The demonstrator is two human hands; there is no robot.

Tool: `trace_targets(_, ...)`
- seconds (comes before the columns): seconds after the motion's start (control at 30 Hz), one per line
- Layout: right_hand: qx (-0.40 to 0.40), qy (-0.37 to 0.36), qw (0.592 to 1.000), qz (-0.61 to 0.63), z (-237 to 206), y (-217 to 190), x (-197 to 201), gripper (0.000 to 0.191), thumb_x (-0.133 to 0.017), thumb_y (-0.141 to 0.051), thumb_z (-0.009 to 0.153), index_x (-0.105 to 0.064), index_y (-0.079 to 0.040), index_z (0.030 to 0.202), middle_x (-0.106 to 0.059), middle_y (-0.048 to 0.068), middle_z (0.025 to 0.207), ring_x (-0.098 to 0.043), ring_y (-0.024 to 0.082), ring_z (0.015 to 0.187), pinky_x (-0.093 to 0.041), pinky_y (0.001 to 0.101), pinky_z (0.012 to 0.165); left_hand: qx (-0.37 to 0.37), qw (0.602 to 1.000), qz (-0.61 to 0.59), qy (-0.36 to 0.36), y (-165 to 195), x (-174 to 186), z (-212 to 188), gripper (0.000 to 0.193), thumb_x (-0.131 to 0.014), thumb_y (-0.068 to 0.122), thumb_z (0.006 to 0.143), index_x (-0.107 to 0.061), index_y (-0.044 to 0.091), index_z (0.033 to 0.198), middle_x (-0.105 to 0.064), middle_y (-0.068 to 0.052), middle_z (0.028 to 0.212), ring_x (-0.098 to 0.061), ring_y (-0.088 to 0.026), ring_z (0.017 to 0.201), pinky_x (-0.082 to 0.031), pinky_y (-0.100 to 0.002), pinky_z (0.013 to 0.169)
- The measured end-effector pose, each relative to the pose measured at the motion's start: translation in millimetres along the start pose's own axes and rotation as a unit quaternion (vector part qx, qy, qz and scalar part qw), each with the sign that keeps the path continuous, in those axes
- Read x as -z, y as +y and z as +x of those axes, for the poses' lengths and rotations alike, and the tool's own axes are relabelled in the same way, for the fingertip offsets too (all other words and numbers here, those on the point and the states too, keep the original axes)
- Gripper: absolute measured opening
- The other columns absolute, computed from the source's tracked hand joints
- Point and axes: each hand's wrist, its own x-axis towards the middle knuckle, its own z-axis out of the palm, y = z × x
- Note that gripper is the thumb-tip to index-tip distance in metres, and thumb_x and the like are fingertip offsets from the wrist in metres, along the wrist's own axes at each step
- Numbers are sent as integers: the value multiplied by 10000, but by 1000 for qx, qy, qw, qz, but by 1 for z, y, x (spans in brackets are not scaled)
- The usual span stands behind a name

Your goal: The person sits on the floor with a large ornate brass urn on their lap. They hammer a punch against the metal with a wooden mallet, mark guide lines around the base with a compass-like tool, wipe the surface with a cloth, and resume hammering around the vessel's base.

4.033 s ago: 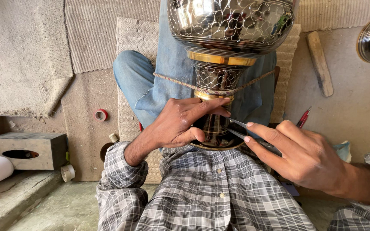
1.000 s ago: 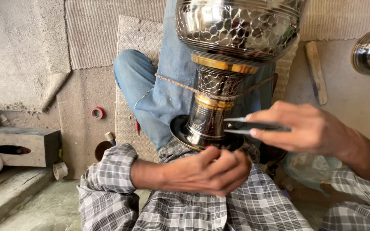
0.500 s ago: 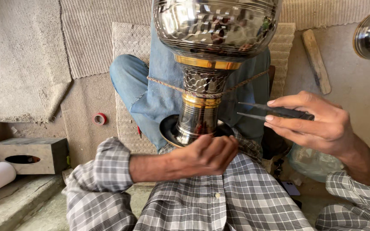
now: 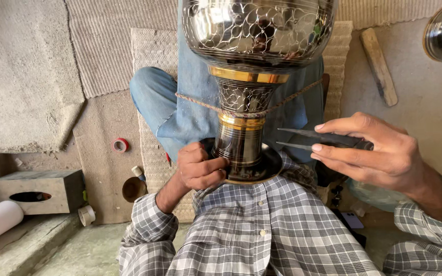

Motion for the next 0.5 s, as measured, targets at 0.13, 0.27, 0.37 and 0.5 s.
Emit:
trace_targets(0.13, 10, -37, 999, -4, 10, -14, 1, 253, -853, -110, 765, -800, -86, 1011, -675, 161, 1149, -673, 200, 859, -577, 277, 647, 80, 995, -60, -30, 7, 6, 4, 262, -770, 301, 910, -611, 161, 1063, -731, -19, 1080, -507, -152, 672, -385, -331, 561)
trace_targets(0.27, 4, -86, 996, -27, 23, -31, -2, 293, -811, -110, 778, -793, -78, 1069, -672, 144, 1173, -652, 211, 852, -566, 326, 657, 258, 935, -240, -51, 5, 27, 23, 771, -654, 726, 920, -449, 146, 1385, -606, -132, 1374, -608, -162, 818, -500, -333, 642)
trace_targets(0.37, 27, -116, 990, -73, 33, -42, -5, 316, -775, -75, 756, -788, -62, 1072, -678, 145, 1177, -648, 225, 822, -566, 313, 595, 269, 934, -213, -104, -2, 32, 41, 943, -519, 796, 950, -314, 145, 1601, -562, -141, 1504, -666, -274, 1167, -607, -363, 916)
trace_targets(0.5, 37, -163, 977, -135, 41, -52, -7, 374, -754, -46, 705, -800, -70, 1075, -687, 151, 1191, -608, 218, 738, -546, 314, 502, 265, 917, -219, -201, -9, 35, 61, 1019, -438, 843, 964, -279, 67, 1605, -549, -168, 1557, -622, -318, 1418, -590, -400, 1126)
